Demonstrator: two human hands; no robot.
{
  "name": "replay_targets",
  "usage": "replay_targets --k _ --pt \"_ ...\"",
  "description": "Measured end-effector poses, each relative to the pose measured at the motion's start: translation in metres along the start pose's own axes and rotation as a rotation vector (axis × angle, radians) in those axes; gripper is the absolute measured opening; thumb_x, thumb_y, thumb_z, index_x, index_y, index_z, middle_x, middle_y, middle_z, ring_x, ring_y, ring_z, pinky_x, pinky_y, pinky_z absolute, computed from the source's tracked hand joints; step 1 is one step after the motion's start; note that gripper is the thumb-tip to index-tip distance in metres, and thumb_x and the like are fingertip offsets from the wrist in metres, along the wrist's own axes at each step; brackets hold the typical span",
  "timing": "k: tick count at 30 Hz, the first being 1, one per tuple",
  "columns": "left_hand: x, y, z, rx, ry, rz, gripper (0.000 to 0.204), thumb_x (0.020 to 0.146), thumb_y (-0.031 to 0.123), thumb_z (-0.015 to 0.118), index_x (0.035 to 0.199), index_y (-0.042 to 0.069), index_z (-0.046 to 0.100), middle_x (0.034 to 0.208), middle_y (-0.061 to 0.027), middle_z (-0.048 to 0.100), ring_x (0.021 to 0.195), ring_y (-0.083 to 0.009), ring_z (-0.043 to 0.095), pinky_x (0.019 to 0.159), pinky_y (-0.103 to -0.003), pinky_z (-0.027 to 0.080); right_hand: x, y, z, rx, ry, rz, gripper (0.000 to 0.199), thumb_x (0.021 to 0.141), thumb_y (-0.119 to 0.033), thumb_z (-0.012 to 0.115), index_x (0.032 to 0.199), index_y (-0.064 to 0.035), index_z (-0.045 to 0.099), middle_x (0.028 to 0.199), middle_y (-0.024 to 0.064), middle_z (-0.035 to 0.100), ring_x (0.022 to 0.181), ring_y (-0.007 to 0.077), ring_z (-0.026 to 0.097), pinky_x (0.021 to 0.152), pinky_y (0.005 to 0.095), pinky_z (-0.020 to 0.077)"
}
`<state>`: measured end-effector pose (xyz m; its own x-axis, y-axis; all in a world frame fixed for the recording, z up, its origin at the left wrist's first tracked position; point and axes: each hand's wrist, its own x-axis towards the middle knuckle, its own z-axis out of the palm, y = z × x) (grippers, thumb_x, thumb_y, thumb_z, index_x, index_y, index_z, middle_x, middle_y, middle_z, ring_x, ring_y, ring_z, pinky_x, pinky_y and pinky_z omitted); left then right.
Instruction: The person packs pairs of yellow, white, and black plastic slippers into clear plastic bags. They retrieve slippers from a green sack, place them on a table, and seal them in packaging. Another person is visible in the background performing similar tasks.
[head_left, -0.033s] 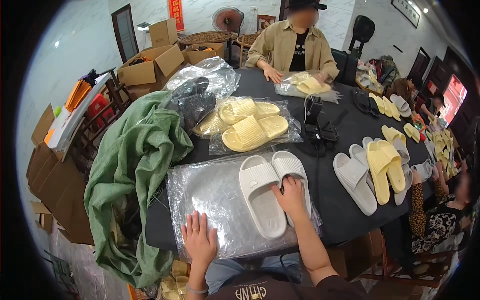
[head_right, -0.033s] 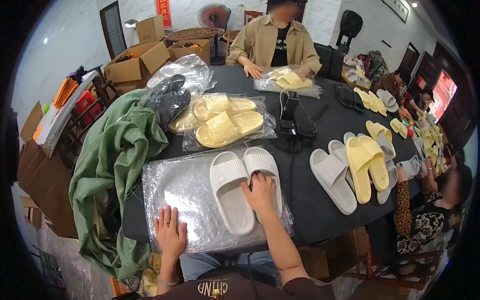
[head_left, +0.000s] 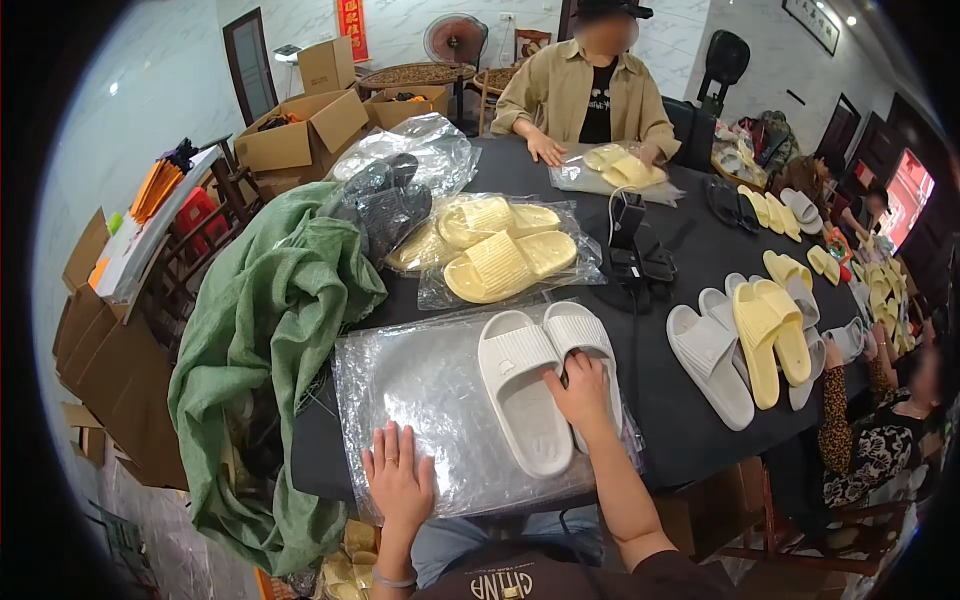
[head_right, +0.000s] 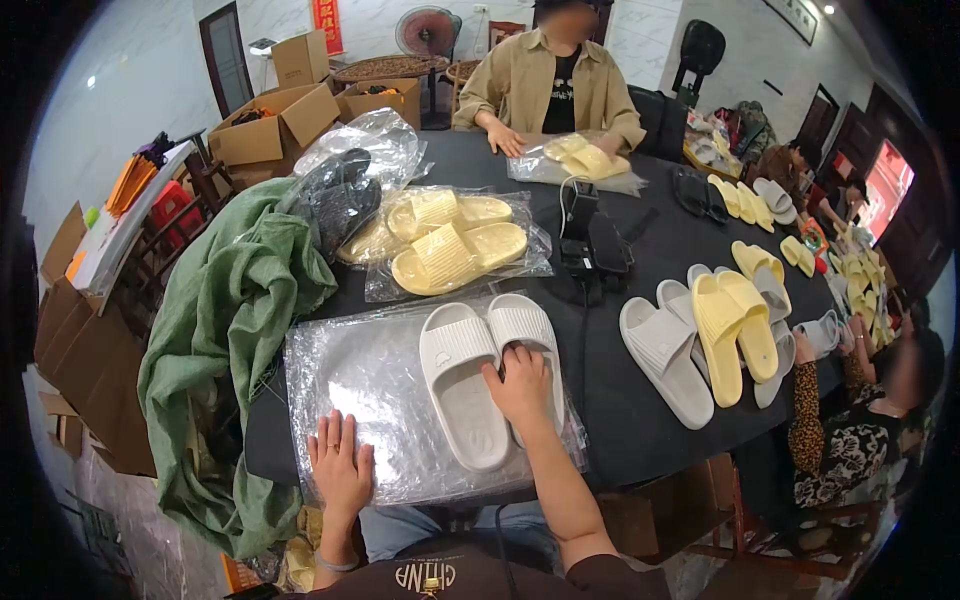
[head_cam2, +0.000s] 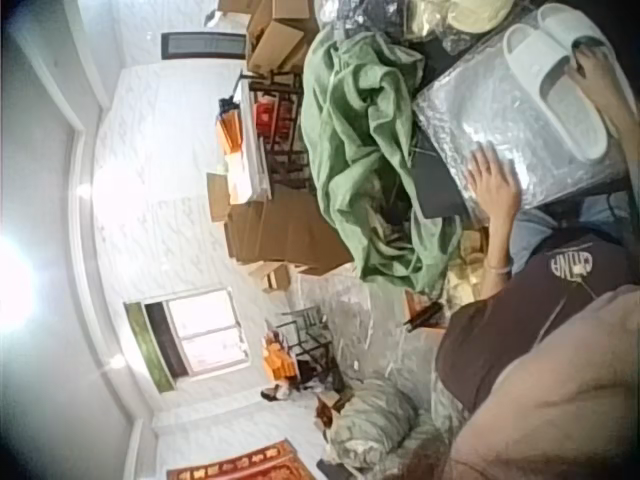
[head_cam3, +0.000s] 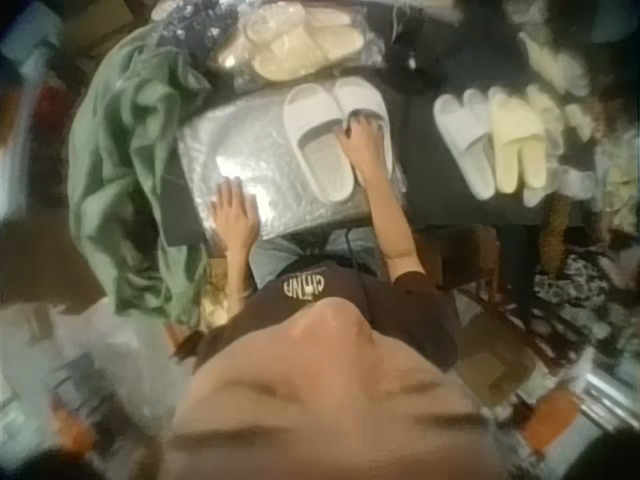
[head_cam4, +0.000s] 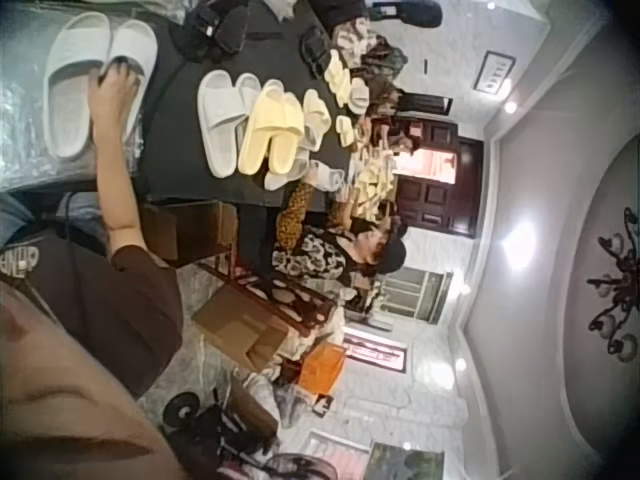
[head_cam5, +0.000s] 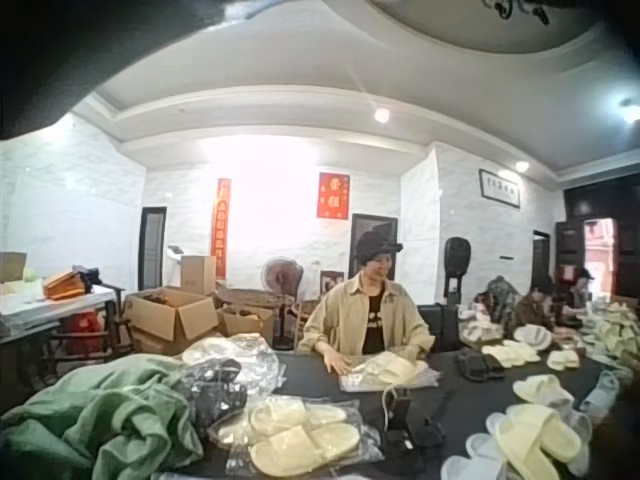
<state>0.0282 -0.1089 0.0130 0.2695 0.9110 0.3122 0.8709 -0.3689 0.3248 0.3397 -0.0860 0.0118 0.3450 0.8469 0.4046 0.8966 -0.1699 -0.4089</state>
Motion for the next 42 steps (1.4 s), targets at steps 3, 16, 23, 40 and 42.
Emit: replay_targets --k 3,16,23,40,42 --pt "-0.001 0.000 0.001 0.006 0.000 -0.004 0.051 0.092 0.030 0.053 0.137 0.007 0.049 0.146 -0.0154 0.042 0.137 -0.0365 0.034 0.111 -0.053 0.021 -0.001 0.002 0.003 0.013 0.027 -0.012 0.042 0.081 -0.036 0.063 0.103 -0.0003 0.064 0.109 0.0122 0.061 0.103 0.0327 0.052 0.085 0.0486 0.0402" --pt "0.000 0.000 0.001 0.015 0.021 -0.021 0.050 0.091 0.031 0.055 0.135 0.008 0.051 0.144 -0.0156 0.044 0.135 -0.0358 0.036 0.111 -0.053 0.022 0.004 -0.005 -0.002 -0.012 -0.106 0.051 0.041 0.082 -0.036 0.064 0.098 0.0021 0.064 0.111 0.0156 0.061 0.104 0.0356 0.052 0.089 0.0488 0.0406" --pt "0.002 -0.003 0.001 0.013 0.052 -0.013 0.051 0.089 0.034 0.057 0.133 0.010 0.054 0.143 -0.0140 0.045 0.134 -0.0340 0.040 0.110 -0.051 0.025 0.001 0.009 0.003 0.071 -0.054 -0.009 0.040 0.081 -0.030 0.066 0.099 0.0053 0.062 0.108 0.0201 0.060 0.101 0.0402 0.051 0.090 0.0504 0.0397" --pt "-0.003 -0.005 0.000 -0.013 0.079 -0.025 0.052 0.090 0.037 0.058 0.136 0.013 0.051 0.145 -0.0102 0.043 0.135 -0.0301 0.038 0.108 -0.048 0.029 0.004 0.017 0.006 0.027 -0.126 -0.030 0.041 0.085 -0.025 0.064 0.105 0.0103 0.060 0.111 0.0252 0.058 0.104 0.0429 0.049 0.092 0.0496 0.0383" --pt "-0.002 -0.006 -0.001 -0.017 0.074 -0.029 0.053 0.090 0.037 0.058 0.136 0.013 0.050 0.146 -0.0103 0.043 0.135 -0.0300 0.038 0.108 -0.048 0.029 0.004 0.018 0.007 0.024 -0.123 -0.033 0.040 0.085 -0.025 0.064 0.105 0.0102 0.060 0.111 0.0253 0.057 0.103 0.0430 0.049 0.092 0.0493 0.0384"
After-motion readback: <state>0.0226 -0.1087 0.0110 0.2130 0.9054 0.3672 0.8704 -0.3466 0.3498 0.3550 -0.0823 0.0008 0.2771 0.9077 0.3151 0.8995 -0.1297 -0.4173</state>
